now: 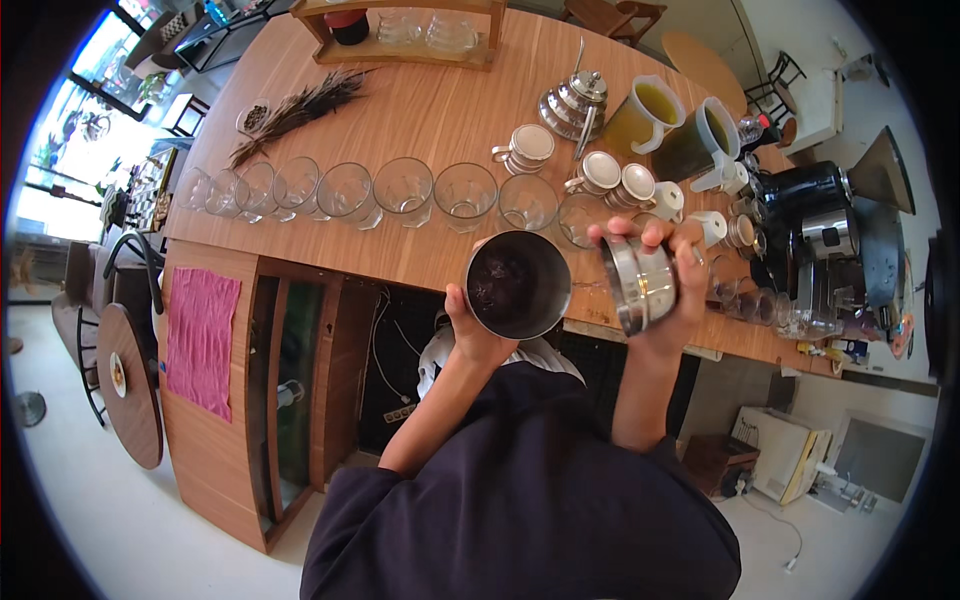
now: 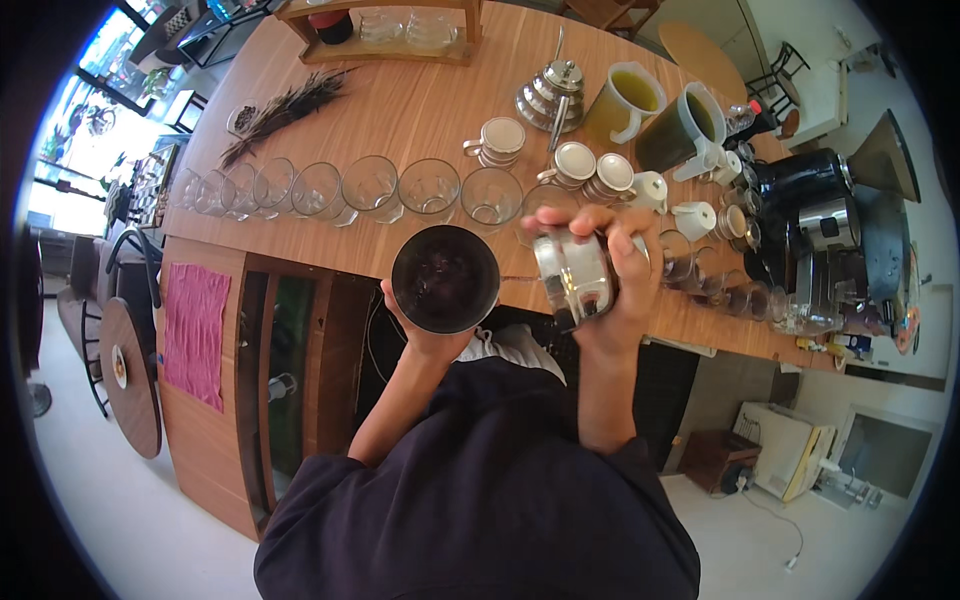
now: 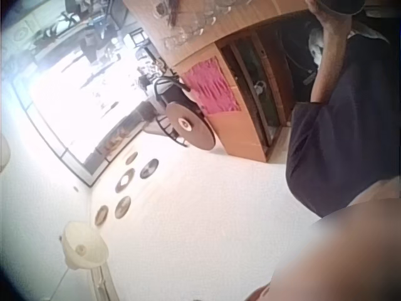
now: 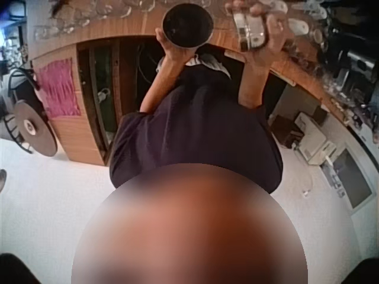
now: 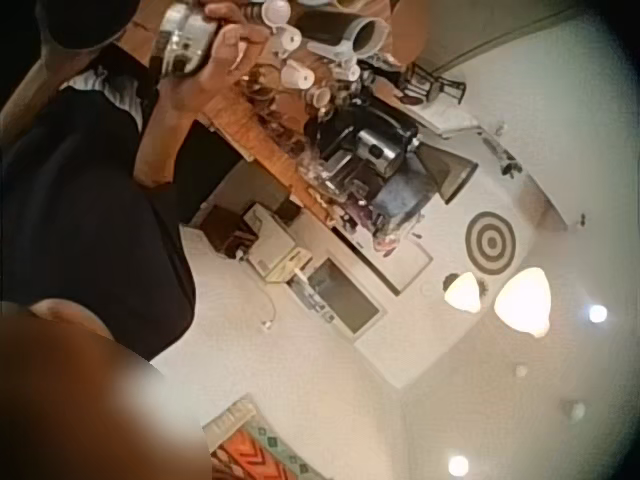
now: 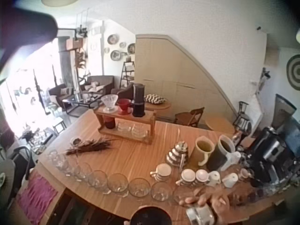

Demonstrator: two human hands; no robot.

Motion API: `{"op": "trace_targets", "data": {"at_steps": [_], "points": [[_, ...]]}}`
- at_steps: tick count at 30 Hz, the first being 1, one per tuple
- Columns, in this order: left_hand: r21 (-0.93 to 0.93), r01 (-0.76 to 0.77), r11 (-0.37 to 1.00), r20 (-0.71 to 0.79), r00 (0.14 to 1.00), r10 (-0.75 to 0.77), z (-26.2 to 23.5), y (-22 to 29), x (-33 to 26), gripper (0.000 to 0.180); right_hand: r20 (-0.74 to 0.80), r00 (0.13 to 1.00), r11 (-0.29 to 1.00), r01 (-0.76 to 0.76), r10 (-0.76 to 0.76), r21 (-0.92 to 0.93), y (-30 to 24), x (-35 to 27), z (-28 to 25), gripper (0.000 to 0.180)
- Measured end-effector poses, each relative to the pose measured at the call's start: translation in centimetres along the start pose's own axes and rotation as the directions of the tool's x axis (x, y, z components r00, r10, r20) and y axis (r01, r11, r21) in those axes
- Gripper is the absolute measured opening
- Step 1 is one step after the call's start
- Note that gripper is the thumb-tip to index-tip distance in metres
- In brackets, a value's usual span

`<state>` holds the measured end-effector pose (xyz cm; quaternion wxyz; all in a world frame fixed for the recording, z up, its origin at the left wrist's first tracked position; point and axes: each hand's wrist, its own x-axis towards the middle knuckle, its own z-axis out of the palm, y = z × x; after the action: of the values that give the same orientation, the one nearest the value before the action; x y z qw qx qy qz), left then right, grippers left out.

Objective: Preparing and shaking several drinks using a cocktail shaker.

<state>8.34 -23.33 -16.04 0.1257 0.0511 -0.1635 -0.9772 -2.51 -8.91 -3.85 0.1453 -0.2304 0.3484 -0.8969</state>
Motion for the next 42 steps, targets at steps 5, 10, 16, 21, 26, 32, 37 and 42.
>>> {"op": "trace_targets", "data": {"at_steps": [5,10,16,21,26,32,37,42], "points": [[-0.261,0.122,0.958,-0.011,0.992,-0.129,-2.4,1.9,0.6,0.105,-0.29,0.941,0.723,-0.079,-0.173,-0.686,3.6,-5.2,-6.1,0.013],[-0.168,0.232,0.958,-0.198,0.944,-0.263,-1.8,2.9,0.9,0.105,-0.333,0.9,0.39,-0.209,-0.281,-0.897,7.0,-9.9,-12.0,0.017],[-0.219,0.267,0.938,-0.219,0.924,-0.314,-0.5,2.3,0.7,0.095,-0.243,0.927,0.266,-0.167,-0.287,-0.949,7.2,-10.0,-15.3,0.021],[-0.187,0.387,0.903,0.131,0.921,-0.367,-3.2,0.5,0.7,0.082,-0.189,0.942,0.232,-0.125,-0.276,-0.965,7.2,-9.6,-17.9,0.026],[-0.195,0.206,0.959,-0.475,0.835,-0.276,-0.1,-2.6,0.7,0.075,-0.09,0.937,0.111,-0.055,-0.337,-0.992,6.5,-9.3,-18.5,0.025],[-0.127,0.201,0.971,-0.395,0.888,-0.236,-0.5,-5.0,0.0,0.071,0.362,0.893,-0.18,0.322,-0.268,-0.929,3.8,-9.2,-16.2,0.049],[0.038,0.158,0.987,-0.396,0.909,-0.13,1.2,-7.3,0.4,0.071,0.221,0.975,0.46,0.204,-0.018,-0.864,3.6,-5.6,-9.3,0.1],[-0.261,0.258,0.93,0.102,0.966,-0.239,-1.3,-8.8,0.5,0.074,-0.006,0.994,0.593,-0.072,0.112,-0.802,5.0,-6.5,-9.7,0.109]]}}
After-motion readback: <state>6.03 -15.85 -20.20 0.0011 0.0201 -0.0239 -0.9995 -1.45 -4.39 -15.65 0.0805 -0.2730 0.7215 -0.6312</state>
